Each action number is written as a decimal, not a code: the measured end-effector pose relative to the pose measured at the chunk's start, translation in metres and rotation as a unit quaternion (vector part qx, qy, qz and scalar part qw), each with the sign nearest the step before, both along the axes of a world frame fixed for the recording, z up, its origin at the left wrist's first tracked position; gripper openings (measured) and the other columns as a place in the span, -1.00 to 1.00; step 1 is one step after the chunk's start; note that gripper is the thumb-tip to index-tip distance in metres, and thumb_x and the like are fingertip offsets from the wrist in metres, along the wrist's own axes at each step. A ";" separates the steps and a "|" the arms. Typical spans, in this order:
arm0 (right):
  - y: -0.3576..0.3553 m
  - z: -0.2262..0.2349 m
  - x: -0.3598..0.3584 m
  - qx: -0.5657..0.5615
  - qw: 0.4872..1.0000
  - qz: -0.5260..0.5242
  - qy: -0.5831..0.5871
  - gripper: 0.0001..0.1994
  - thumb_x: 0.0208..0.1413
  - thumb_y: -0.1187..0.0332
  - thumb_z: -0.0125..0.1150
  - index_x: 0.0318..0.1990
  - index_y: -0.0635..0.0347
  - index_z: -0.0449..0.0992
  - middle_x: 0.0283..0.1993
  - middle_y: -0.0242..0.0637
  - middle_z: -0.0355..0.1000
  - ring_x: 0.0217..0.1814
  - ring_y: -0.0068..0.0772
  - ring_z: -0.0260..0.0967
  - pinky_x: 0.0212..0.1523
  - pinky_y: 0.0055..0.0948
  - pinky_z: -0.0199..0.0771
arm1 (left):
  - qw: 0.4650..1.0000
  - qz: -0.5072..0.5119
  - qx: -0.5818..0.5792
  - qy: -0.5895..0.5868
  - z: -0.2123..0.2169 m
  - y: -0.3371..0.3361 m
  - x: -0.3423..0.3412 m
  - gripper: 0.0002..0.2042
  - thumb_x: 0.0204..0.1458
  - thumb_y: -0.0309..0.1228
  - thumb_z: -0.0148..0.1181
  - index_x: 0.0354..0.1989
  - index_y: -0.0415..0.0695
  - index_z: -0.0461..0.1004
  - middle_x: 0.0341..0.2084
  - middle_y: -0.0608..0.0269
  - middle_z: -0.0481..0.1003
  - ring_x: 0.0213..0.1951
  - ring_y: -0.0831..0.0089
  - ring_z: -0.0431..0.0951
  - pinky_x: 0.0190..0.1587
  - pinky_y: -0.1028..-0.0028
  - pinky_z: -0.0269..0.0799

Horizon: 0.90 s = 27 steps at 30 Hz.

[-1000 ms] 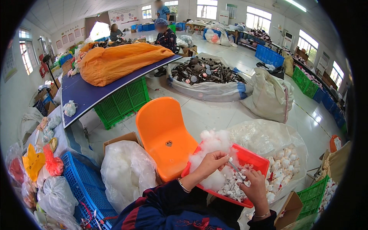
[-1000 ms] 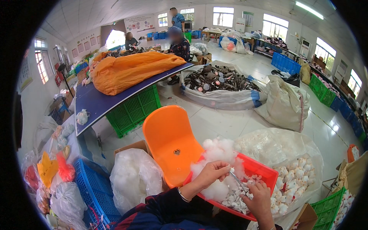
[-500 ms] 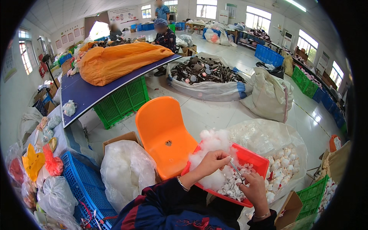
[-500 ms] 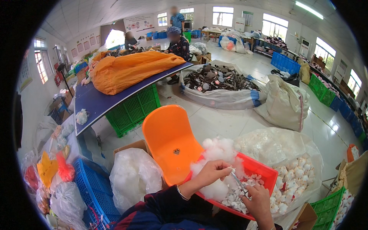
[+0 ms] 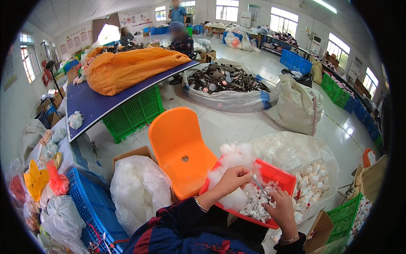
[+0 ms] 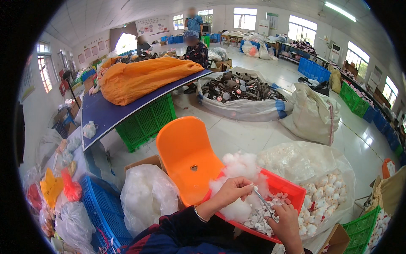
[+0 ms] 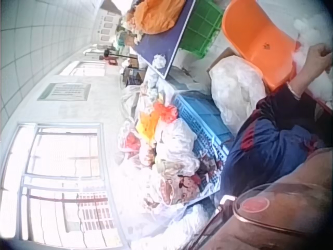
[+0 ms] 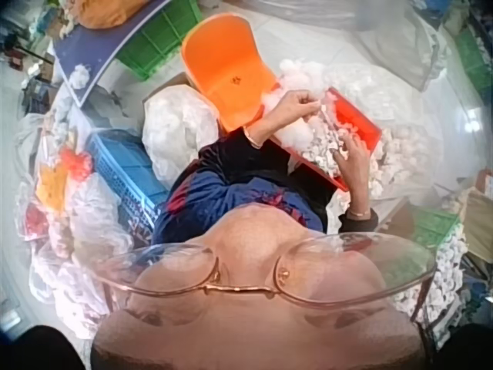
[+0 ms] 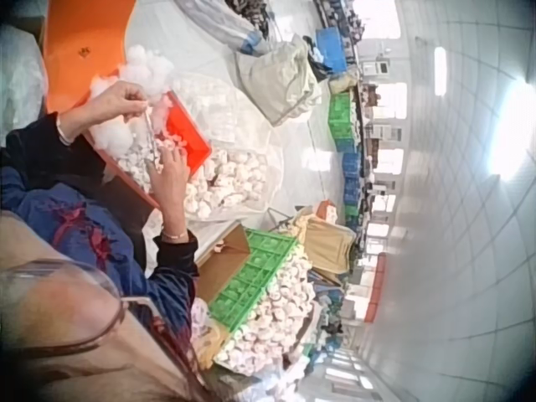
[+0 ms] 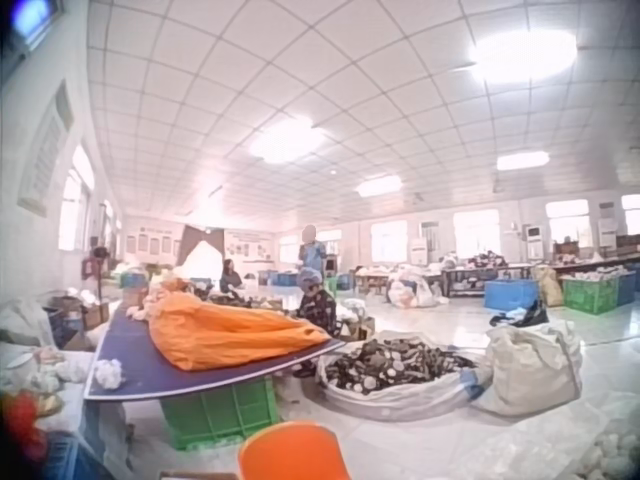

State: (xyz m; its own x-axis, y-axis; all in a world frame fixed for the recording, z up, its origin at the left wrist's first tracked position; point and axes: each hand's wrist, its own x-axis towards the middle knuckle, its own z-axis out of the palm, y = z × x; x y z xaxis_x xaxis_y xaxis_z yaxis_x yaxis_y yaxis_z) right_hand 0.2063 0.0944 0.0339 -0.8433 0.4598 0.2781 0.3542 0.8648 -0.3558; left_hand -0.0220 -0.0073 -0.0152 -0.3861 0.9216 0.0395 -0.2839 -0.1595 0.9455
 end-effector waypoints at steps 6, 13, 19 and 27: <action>-0.003 0.006 -0.001 0.024 1.000 -0.002 -0.001 -0.67 -0.21 0.33 0.52 -0.23 0.16 0.59 -0.38 -0.27 0.45 -0.28 -0.14 0.38 -0.27 -0.18 0.31 | 1.000 0.001 0.001 0.012 -0.002 0.001 0.002 -0.84 0.21 -0.37 0.24 -0.22 -0.23 0.54 -0.47 0.37 0.52 -0.50 0.70 0.45 -0.45 0.64 0.38; -0.005 0.008 0.001 0.021 0.999 -0.009 -0.036 -0.69 -0.21 0.30 0.52 -0.26 0.16 0.62 -0.46 -0.30 0.44 -0.30 -0.16 0.40 -0.27 -0.19 0.32 | 0.999 -0.015 0.003 0.047 -0.005 0.001 0.004 -0.85 0.21 -0.39 0.24 -0.23 -0.24 0.54 -0.50 0.37 0.50 -0.50 0.68 0.44 -0.45 0.62 0.38; -0.001 -0.001 0.002 -0.014 1.000 0.023 -0.015 -0.68 -0.24 0.31 0.54 -0.27 0.16 0.62 -0.47 -0.30 0.45 -0.30 -0.16 0.41 -0.27 -0.19 0.35 | 0.994 -0.102 -0.025 -0.008 -0.007 0.003 -0.009 -0.86 0.20 -0.40 0.24 -0.28 -0.23 0.54 -0.50 0.34 0.51 -0.51 0.64 0.45 -0.45 0.60 0.39; 0.003 -0.001 0.003 0.016 0.999 0.045 -0.016 -0.67 -0.26 0.32 0.55 -0.27 0.15 0.63 -0.47 -0.33 0.43 -0.30 -0.16 0.40 -0.26 -0.20 0.36 | 0.995 -0.093 -0.029 0.025 -0.005 -0.002 -0.005 -0.85 0.19 -0.39 0.23 -0.35 -0.22 0.53 -0.53 0.33 0.50 -0.56 0.64 0.45 -0.46 0.61 0.37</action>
State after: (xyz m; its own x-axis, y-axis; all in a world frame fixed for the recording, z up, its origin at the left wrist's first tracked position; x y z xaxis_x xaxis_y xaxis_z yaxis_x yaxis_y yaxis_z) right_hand 0.2090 0.0970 0.0331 -0.8894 0.3733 0.2637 0.2853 0.9042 -0.3178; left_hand -0.0268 -0.0097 -0.0200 -0.2083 0.9781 -0.0018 -0.2566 -0.0529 0.9651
